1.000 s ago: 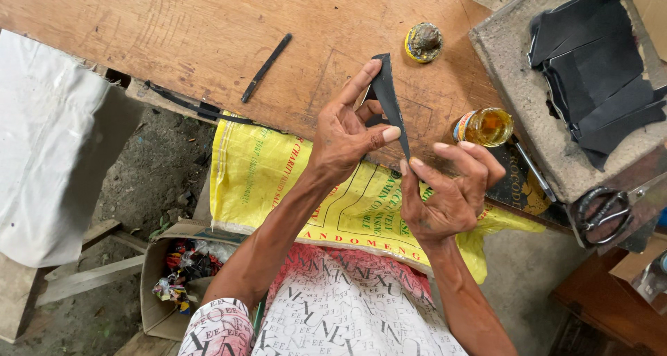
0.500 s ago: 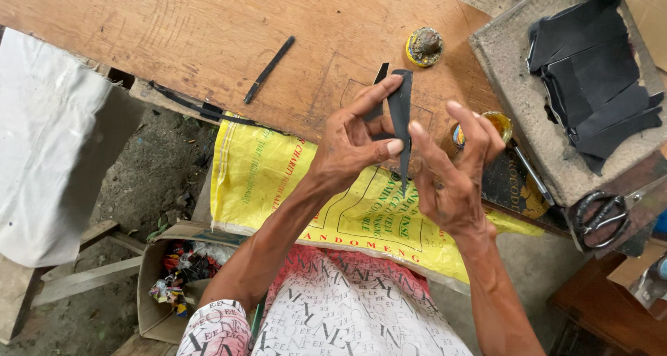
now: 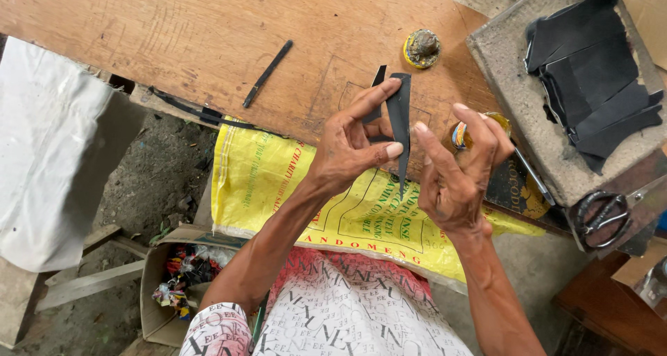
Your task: The person handles and aligns multiple black leather pieces on a wooden workbench. They pick up and compare different cut shapes, fold and press the edges, and arrange the pieces into a layered assembly. The person also moves a small jar and a metal plate on the table while continuing to manipulate the leather components.
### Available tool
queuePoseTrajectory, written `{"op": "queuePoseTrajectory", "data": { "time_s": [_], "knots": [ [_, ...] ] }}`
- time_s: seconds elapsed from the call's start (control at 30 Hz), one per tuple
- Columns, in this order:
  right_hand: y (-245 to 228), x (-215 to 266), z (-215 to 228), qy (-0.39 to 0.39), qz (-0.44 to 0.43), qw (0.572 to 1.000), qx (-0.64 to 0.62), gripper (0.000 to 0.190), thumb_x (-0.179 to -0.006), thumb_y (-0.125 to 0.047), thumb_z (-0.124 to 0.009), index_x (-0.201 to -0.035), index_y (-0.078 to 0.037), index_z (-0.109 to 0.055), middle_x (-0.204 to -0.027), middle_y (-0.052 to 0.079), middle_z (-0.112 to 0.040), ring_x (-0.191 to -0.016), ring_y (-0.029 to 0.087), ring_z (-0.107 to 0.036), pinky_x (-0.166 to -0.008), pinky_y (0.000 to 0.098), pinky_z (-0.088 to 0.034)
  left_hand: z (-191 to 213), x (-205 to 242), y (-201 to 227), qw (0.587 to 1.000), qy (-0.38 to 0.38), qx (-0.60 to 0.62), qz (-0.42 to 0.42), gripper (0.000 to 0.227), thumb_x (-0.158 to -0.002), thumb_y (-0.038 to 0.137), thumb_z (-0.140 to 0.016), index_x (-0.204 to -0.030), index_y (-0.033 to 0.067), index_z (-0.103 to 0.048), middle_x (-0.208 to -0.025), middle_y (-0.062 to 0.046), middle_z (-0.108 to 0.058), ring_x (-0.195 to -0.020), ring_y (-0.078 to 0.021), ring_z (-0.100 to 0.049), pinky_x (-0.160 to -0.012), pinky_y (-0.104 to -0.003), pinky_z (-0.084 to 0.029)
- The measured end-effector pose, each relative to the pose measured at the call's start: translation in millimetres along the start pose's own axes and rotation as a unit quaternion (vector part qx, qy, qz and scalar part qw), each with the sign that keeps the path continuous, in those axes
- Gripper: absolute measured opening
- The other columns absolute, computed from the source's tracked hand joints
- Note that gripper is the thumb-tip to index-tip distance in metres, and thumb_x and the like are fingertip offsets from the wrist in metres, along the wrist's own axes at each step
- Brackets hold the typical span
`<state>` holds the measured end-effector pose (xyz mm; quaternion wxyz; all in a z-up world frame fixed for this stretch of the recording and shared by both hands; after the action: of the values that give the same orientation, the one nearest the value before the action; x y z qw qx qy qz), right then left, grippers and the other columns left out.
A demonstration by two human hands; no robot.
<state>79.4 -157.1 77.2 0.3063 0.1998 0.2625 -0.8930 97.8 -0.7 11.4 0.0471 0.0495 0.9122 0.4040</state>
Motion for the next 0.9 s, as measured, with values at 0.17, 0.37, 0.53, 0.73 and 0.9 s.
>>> {"op": "queuePoseTrajectory", "data": {
  "time_s": [0.17, 0.37, 0.53, 0.73, 0.9],
  "knots": [
    [2, -4, -3, -0.019, -0.007, 1.000, 0.009, 0.056, -0.094, 0.007, -0.061, -0.143, -0.020, -0.067, -0.153, 0.019, -0.043, -0.141, 0.038, -0.035, -0.121, 0.0484, -0.029, -4, 3, -1, 1.000, -0.017, 0.016, 0.017, 0.083, -0.086, -0.003, -0.082, -0.158, -0.0060, -0.039, -0.152, -0.007, -0.042, -0.108, -0.0154, -0.063, -0.095, -0.030, -0.061],
    [8, -13, -9, -0.025, -0.025, 0.999, -0.003, 0.055, -0.101, 0.000, -0.061, -0.153, -0.018, -0.056, -0.154, 0.022, -0.042, -0.142, 0.037, -0.035, -0.118, 0.0487, -0.028, -10, 8, 2, 0.998, -0.041, 0.036, 0.037, 0.087, -0.086, -0.002, -0.085, -0.161, -0.0067, -0.040, -0.145, -0.009, -0.044, -0.104, -0.0173, -0.063, -0.088, -0.029, -0.056],
    [16, -11, -10, -0.044, -0.038, 0.998, -0.038, 0.049, -0.102, -0.014, -0.061, -0.151, -0.011, -0.055, -0.150, 0.021, -0.044, -0.137, 0.036, -0.038, -0.116, 0.0508, -0.029, -18, 8, 4, 0.993, -0.069, 0.081, 0.056, 0.087, -0.085, 0.000, -0.085, -0.159, -0.0056, -0.039, -0.147, -0.008, -0.045, -0.117, -0.0214, -0.067, -0.103, -0.033, -0.059],
    [13, -36, 1, -0.031, -0.008, 0.998, 0.061, 0.040, -0.106, -0.014, -0.057, -0.145, -0.015, -0.067, -0.148, 0.017, -0.047, -0.140, 0.033, -0.039, -0.120, 0.0504, -0.029, -14, 13, -2, 0.992, -0.089, 0.057, 0.063, 0.084, -0.086, -0.002, -0.083, -0.158, -0.0058, -0.040, -0.147, -0.007, -0.045, -0.120, -0.0197, -0.065, -0.104, -0.033, -0.058],
    [65, -9, 52, -0.088, -0.097, 0.985, 0.115, 0.032, -0.095, -0.002, -0.063, -0.116, -0.021, -0.080, -0.136, 0.005, -0.058, -0.133, 0.024, -0.042, -0.115, 0.0432, -0.030, 4, 15, -18, 0.993, -0.067, -0.092, 0.044, 0.064, -0.094, -0.005, -0.077, -0.152, -0.0090, -0.050, -0.137, -0.006, -0.050, -0.104, -0.0135, -0.059, -0.094, -0.029, -0.055]
  ]
}}
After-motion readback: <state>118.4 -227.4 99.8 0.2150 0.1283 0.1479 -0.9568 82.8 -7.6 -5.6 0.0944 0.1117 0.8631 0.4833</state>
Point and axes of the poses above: each hand's wrist, its own x-axis away from the middle knuckle, its own z-axis out of the back of the hand, y = z × x, the point moved 8 cm from there along -x, towards the middle knuckle
